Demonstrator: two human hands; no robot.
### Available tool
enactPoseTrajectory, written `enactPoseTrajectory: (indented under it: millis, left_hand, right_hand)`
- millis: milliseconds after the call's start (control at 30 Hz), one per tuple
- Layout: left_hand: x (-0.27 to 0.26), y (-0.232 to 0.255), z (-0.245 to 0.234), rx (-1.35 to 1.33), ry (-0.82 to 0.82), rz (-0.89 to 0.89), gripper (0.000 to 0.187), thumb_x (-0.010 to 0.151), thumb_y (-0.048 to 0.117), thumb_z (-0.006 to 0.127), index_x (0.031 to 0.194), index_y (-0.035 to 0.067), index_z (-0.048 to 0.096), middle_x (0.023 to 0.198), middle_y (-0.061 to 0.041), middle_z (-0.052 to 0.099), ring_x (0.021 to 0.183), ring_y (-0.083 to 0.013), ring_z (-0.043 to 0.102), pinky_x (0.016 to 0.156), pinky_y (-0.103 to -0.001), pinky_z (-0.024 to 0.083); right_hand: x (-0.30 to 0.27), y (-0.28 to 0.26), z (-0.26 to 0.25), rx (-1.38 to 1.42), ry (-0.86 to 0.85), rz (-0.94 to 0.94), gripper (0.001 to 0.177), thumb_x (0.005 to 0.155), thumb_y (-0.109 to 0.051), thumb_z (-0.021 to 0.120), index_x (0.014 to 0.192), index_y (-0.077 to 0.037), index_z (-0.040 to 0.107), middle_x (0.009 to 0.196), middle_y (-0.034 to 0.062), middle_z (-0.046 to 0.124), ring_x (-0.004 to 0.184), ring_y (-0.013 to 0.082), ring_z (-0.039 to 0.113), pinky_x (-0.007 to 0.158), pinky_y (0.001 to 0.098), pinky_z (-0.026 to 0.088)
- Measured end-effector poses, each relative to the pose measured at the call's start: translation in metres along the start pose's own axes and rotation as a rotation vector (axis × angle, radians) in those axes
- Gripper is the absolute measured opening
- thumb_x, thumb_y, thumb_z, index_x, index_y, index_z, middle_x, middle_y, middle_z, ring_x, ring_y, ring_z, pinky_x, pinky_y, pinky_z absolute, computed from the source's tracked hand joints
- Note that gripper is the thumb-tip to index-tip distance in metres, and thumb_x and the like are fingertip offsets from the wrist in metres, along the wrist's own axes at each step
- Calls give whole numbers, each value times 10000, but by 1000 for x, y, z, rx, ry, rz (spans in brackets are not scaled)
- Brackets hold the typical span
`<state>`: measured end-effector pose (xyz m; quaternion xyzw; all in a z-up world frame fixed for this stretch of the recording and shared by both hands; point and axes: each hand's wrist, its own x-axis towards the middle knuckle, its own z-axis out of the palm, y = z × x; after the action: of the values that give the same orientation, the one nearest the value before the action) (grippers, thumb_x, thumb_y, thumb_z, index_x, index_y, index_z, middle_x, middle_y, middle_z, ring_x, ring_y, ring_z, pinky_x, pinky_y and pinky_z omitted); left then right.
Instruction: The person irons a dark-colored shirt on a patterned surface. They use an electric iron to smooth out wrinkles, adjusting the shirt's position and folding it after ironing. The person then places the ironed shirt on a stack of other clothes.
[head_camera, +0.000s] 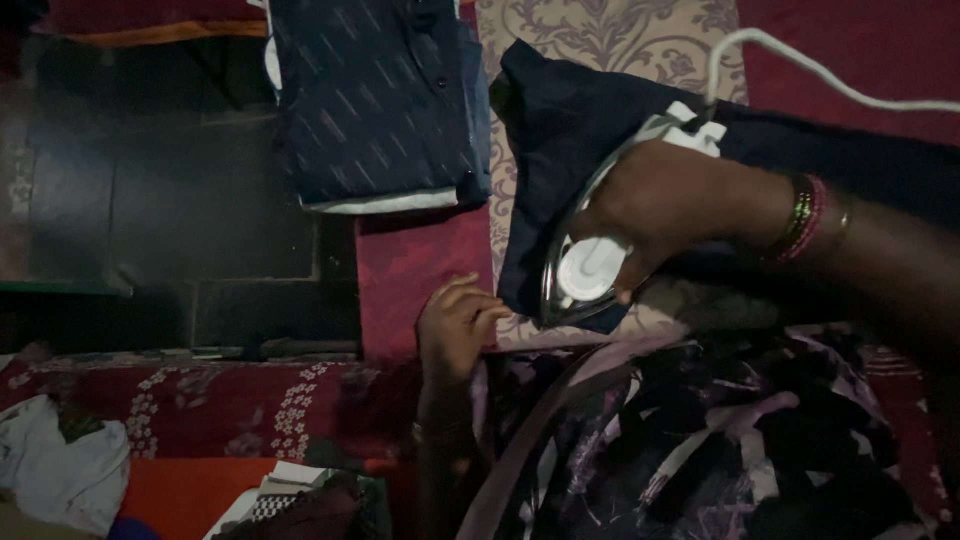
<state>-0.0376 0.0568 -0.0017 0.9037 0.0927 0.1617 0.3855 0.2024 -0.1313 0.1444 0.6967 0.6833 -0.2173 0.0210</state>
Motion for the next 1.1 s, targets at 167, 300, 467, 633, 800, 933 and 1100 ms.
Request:
enactPoseTrajectory:
  millis: [167, 300, 467, 633, 800, 933, 1100]
  left_hand:
    - [4, 0, -10, -81, 14, 33, 163, 921, 57, 668, 1046, 39, 771, 1079, -123, 761, 1123, -291, 699, 1008, -408, 543]
    - [8, 6, -3, -352, 92, -282, 284, 1032, 81, 541, 1263, 36, 700, 1201, -133, 714, 1101, -287, 690, 949, -401, 541]
    - [32, 10, 33, -58, 93, -95, 365, 1045, 85, 529, 1386, 149, 642, 1293, -87, 709, 1188, -295, 695, 1004, -404, 553]
    - [38, 11, 43, 468, 61, 28, 478, 997, 201, 598, 1472, 228, 545, 1425, -43, 610, 1313, -299, 551, 1045, -478, 438]
    - [35, 13, 41, 510, 14, 12, 507, 1006, 233, 581, 1507, 279, 519, 1508, -34, 534, 1379, -299, 460, 1116, -509, 380]
    - [37, 12, 42, 514, 25, 17, 468, 1030, 262, 565, 1495, 298, 529, 1513, -24, 531, 1407, -290, 453, 1141, -499, 363]
    - [37, 11, 42, 508, 16, -10, 451, 1040, 263, 541, 1491, 291, 529, 1529, -45, 517, 1405, -288, 444, 1138, -499, 349]
  right_hand:
    - [-1, -9, 8, 3, 200, -104, 813, 626, -799, 713, 1065, -116, 758, 709, 130, 682, 603, 342, 687, 533, 462, 506]
    - [-1, -9, 15, 8, 333, -151, 768, 628, -820, 669, 900, -109, 769, 631, 121, 650, 558, 343, 663, 517, 464, 486]
    - [-1, -12, 24, -35, 430, -153, 753, 694, -829, 627, 790, -93, 755, 510, 115, 578, 460, 328, 617, 464, 441, 463]
    - [4, -16, 35, -87, 507, -41, 656, 851, -731, 572, 641, -131, 733, 489, 106, 570, 477, 334, 603, 470, 442, 457]
    - [8, -14, 36, -67, 349, 81, 702, 828, -770, 531, 658, -129, 763, 482, 94, 610, 433, 299, 606, 455, 427, 466]
    - [1, -4, 32, -100, 87, 378, 759, 890, -825, 401, 851, -170, 784, 526, 85, 639, 451, 236, 642, 460, 389, 491]
    - [-39, 25, 41, -23, 103, 641, 830, 897, -839, 346, 872, -146, 803, 563, 66, 669, 480, 193, 661, 460, 361, 491]
